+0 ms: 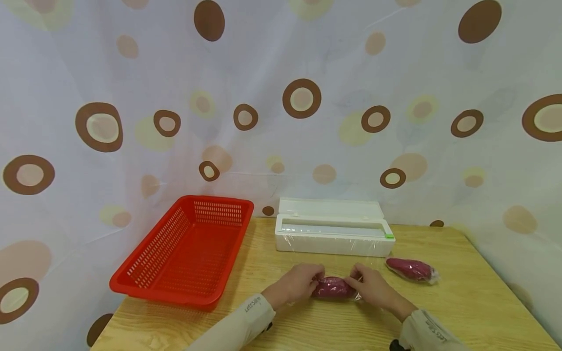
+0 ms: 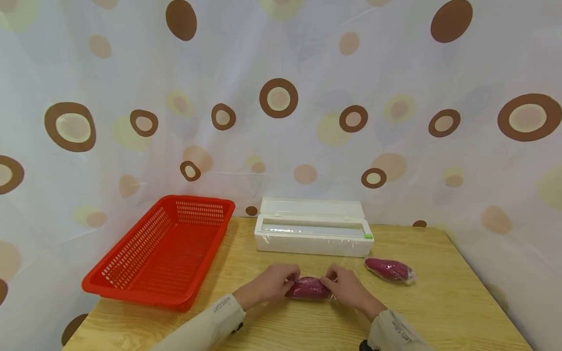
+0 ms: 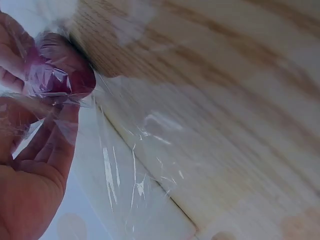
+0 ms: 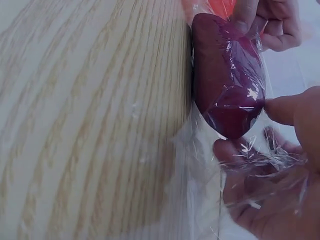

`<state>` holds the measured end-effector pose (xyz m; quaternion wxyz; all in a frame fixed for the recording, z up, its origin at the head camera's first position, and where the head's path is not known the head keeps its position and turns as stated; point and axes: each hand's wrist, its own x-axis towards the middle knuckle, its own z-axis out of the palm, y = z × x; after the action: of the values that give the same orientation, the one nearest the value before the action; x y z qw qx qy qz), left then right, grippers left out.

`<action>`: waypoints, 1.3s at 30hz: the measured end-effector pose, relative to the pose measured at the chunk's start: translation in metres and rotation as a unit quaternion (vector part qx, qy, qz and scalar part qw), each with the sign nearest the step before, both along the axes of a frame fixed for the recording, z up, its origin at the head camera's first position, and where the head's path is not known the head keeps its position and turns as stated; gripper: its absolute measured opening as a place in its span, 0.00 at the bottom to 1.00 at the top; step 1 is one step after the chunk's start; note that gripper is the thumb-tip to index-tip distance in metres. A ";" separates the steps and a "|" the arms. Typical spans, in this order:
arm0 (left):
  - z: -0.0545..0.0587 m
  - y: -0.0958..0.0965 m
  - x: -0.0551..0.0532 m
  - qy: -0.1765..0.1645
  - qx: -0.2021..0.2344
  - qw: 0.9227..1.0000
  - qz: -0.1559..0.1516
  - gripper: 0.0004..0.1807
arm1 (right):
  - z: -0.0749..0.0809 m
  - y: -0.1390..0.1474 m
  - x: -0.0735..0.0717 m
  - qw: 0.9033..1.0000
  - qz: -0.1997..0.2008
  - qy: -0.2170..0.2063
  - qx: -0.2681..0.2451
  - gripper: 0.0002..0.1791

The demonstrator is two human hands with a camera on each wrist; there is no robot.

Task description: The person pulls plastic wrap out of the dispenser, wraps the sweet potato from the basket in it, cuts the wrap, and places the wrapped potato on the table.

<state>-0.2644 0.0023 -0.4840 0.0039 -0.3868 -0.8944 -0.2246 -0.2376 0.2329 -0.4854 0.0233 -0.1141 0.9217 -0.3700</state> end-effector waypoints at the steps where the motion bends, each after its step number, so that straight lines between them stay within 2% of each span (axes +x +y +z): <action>1: 0.000 0.000 0.000 0.006 0.003 1.000 -0.001 0.09 | -0.001 0.000 -0.001 1.000 0.000 0.013 -0.002 0.07; 8: 0.000 -0.002 0.000 0.064 0.019 0.998 -0.022 0.08 | -0.001 0.001 -0.003 0.994 0.053 0.094 0.003 0.06; 17: -0.004 -0.003 -0.001 0.063 0.011 0.998 -0.011 0.06 | 0.002 0.001 -0.004 0.981 0.124 0.145 0.029 0.08; 21: 0.000 0.000 0.001 0.048 -0.014 0.999 0.008 0.05 | 0.001 0.002 -0.004 0.980 0.125 0.148 0.043 0.09; 25: 0.004 0.003 0.005 0.053 -0.080 0.995 0.029 0.09 | 0.004 0.002 -0.002 0.985 0.117 0.114 0.051 0.07; 30: 0.007 0.010 0.010 0.115 -0.174 0.976 0.059 0.18 | 0.004 -0.001 -0.002 0.984 0.110 0.101 0.095 0.14; 32: 0.007 0.012 0.011 0.135 -0.198 0.969 0.067 0.20 | 0.003 -0.002 -0.002 0.982 0.104 0.106 0.116 0.17; 34: 0.006 0.013 0.013 0.146 -0.209 0.964 0.069 0.22 | 0.002 -0.003 -0.002 0.980 0.097 0.113 0.131 0.20; 36: 0.005 0.013 0.014 0.140 -0.209 0.965 0.073 0.23 | 0.002 -0.004 -0.001 0.978 0.094 0.119 0.141 0.23; 39: 0.004 0.013 0.016 0.106 -0.192 0.973 0.076 0.24 | 0.003 -0.006 0.000 0.976 0.094 0.124 0.151 0.26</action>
<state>-0.2489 0.0157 -0.4804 0.0416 -0.3326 -0.9421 -0.0050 -0.2378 0.2269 -0.4824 -0.0390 -0.2405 0.9478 -0.2056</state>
